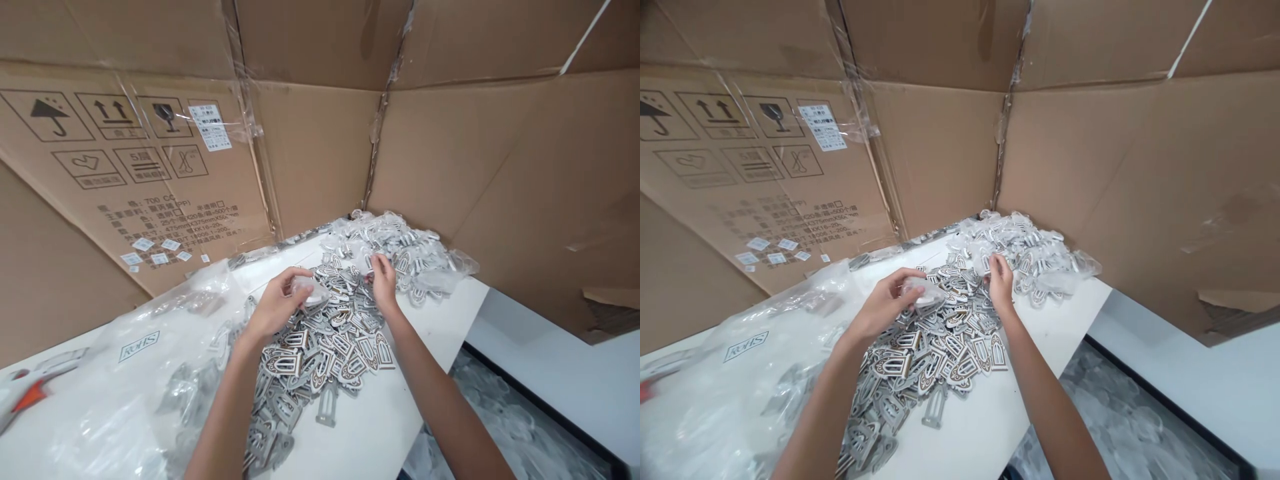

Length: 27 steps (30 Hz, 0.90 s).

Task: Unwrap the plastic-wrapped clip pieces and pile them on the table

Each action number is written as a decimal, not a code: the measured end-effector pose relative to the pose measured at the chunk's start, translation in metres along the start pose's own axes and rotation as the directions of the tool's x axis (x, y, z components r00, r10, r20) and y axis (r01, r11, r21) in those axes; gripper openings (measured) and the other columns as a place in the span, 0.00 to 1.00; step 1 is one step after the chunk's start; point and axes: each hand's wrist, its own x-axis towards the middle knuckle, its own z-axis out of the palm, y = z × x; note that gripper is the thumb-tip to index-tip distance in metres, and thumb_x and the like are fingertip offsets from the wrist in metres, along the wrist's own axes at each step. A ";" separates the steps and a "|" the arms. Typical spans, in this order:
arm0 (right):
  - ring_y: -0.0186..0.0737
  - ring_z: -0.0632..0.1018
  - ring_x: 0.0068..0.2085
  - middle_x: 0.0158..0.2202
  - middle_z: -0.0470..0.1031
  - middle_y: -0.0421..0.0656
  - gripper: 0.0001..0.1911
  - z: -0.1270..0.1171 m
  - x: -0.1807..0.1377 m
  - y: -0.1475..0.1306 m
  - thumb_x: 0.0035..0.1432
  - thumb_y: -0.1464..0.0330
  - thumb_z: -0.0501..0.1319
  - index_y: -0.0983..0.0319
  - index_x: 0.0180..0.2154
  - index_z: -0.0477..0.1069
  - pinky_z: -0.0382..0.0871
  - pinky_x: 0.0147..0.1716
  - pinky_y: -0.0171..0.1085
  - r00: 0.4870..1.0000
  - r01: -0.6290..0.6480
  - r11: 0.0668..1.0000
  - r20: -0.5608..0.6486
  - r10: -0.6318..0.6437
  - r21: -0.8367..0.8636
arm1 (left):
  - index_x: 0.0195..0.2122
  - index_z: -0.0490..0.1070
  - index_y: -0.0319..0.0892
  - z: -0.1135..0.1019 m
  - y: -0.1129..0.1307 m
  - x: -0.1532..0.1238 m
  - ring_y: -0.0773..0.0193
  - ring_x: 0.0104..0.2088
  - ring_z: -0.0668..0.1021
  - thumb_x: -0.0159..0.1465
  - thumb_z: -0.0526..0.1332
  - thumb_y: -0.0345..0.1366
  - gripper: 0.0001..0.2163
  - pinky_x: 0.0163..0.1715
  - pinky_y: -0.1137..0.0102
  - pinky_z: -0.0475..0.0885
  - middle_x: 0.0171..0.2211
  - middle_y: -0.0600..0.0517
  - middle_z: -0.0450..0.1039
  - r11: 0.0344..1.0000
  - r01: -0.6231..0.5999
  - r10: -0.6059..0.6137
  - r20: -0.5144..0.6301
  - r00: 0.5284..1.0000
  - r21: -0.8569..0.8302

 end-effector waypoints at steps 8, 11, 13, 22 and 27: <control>0.51 0.78 0.47 0.42 0.80 0.47 0.21 0.000 -0.006 -0.016 0.72 0.50 0.60 0.56 0.39 0.84 0.71 0.53 0.48 0.948 0.315 0.912 0.139 -0.288 -0.262 | 0.49 0.81 0.48 0.012 -0.008 -0.002 0.46 0.54 0.78 0.72 0.66 0.40 0.08 0.57 0.51 0.74 0.52 0.44 0.78 0.767 -0.198 0.297 -0.065 0.953 0.610; 0.48 0.77 0.41 0.37 0.78 0.45 0.23 -0.002 -0.005 -0.018 0.71 0.48 0.60 0.57 0.38 0.83 0.72 0.47 0.45 0.968 0.250 0.942 0.085 -0.237 -0.222 | 0.44 0.82 0.47 0.013 -0.001 -0.004 0.47 0.52 0.78 0.70 0.70 0.39 0.04 0.54 0.52 0.74 0.49 0.47 0.82 0.757 -0.244 0.230 0.103 0.968 0.606; 0.45 0.76 0.38 0.34 0.77 0.42 0.24 -0.002 -0.004 -0.017 0.69 0.46 0.62 0.59 0.37 0.81 0.71 0.44 0.42 0.988 0.153 0.983 0.018 -0.152 -0.104 | 0.39 0.82 0.46 0.014 0.003 -0.004 0.46 0.53 0.77 0.69 0.71 0.35 0.01 0.54 0.51 0.72 0.48 0.47 0.83 0.724 -0.240 0.235 0.097 0.967 0.647; 0.35 0.73 0.28 0.30 0.75 0.36 0.26 -0.003 0.003 -0.026 0.49 0.48 0.80 0.57 0.41 0.78 0.67 0.26 0.34 0.981 -0.183 0.869 0.023 0.195 0.459 | 0.40 0.78 0.45 0.021 0.016 -0.004 0.62 0.34 0.78 0.75 0.63 0.35 0.06 0.39 0.65 0.71 0.34 0.53 0.82 0.908 -0.206 0.340 -0.352 0.872 0.365; 0.33 0.76 0.29 0.33 0.77 0.36 0.24 -0.006 0.003 -0.031 0.47 0.54 0.83 0.56 0.41 0.79 0.73 0.28 0.33 0.972 -0.236 0.815 0.139 0.192 0.529 | 0.41 0.75 0.45 0.021 0.014 -0.001 0.63 0.34 0.83 0.75 0.63 0.39 0.06 0.38 0.69 0.75 0.33 0.52 0.82 0.990 -0.132 0.141 -0.553 0.821 0.056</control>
